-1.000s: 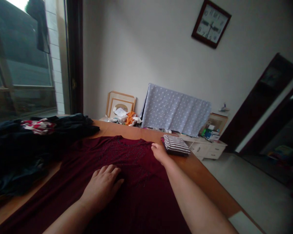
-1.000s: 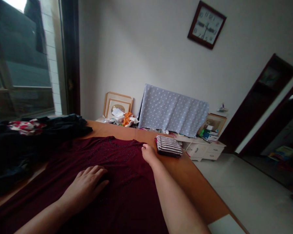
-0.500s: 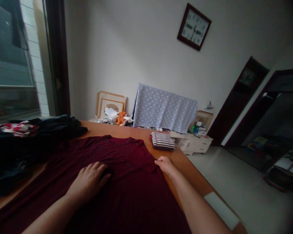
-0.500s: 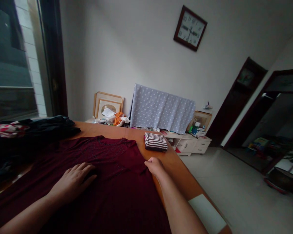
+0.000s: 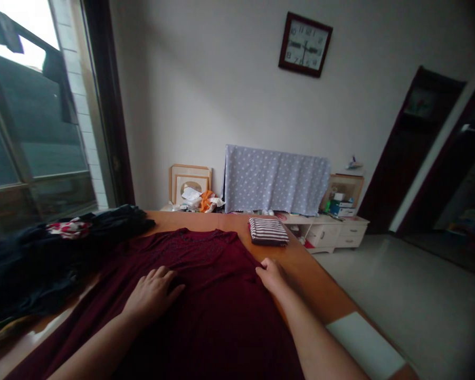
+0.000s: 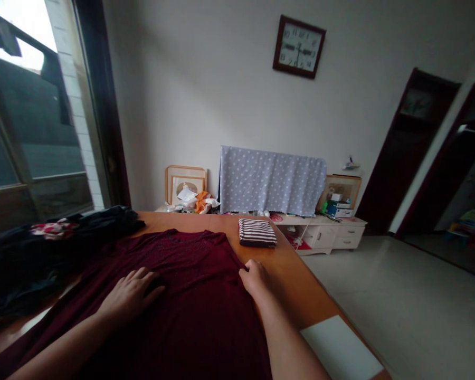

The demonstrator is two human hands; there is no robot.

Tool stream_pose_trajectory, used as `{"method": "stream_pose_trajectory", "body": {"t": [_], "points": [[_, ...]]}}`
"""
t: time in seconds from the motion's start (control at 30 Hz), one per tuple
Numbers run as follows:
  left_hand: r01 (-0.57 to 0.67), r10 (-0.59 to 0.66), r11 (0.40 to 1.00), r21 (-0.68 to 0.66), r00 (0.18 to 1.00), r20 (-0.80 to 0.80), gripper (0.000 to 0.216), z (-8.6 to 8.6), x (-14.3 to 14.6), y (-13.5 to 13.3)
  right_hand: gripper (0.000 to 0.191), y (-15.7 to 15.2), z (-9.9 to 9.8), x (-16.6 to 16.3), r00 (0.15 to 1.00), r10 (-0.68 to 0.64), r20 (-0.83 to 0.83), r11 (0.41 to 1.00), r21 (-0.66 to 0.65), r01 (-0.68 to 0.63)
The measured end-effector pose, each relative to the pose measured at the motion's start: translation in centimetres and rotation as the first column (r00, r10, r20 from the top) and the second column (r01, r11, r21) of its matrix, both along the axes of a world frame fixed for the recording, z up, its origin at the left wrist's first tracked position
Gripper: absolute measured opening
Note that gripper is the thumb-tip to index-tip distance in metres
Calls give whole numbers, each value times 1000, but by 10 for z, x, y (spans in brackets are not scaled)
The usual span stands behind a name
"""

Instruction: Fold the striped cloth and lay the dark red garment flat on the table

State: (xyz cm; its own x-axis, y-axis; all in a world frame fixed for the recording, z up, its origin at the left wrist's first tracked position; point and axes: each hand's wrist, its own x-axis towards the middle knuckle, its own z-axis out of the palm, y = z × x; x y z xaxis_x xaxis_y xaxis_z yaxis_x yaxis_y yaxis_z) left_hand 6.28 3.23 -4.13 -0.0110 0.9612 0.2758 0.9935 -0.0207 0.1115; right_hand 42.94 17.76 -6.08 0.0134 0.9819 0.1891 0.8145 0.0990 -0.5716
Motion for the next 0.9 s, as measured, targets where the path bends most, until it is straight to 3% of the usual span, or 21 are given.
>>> {"method": "stream_pose_trajectory", "body": {"t": [0.23,0.4,0.5,0.7,0.9], "points": [[-27,30,999,-33,995,91,56,0,-7,1,13,-9,2,4,998,56,28,998,25,-57],[14,25,989,-146,965,261,51,12,-14,4,15,-10,2,0,995,88,51,996,8,-88],[-2,55,980,-199,964,259,43,21,-21,14,17,-7,4,-1,993,110,44,994,-32,-109],[-14,50,982,-187,981,187,29,43,-20,67,17,-5,6,2,993,115,22,991,-74,-113],[27,-9,985,-172,994,108,20,54,19,154,11,-1,4,2,994,106,20,990,-101,-103]]}}
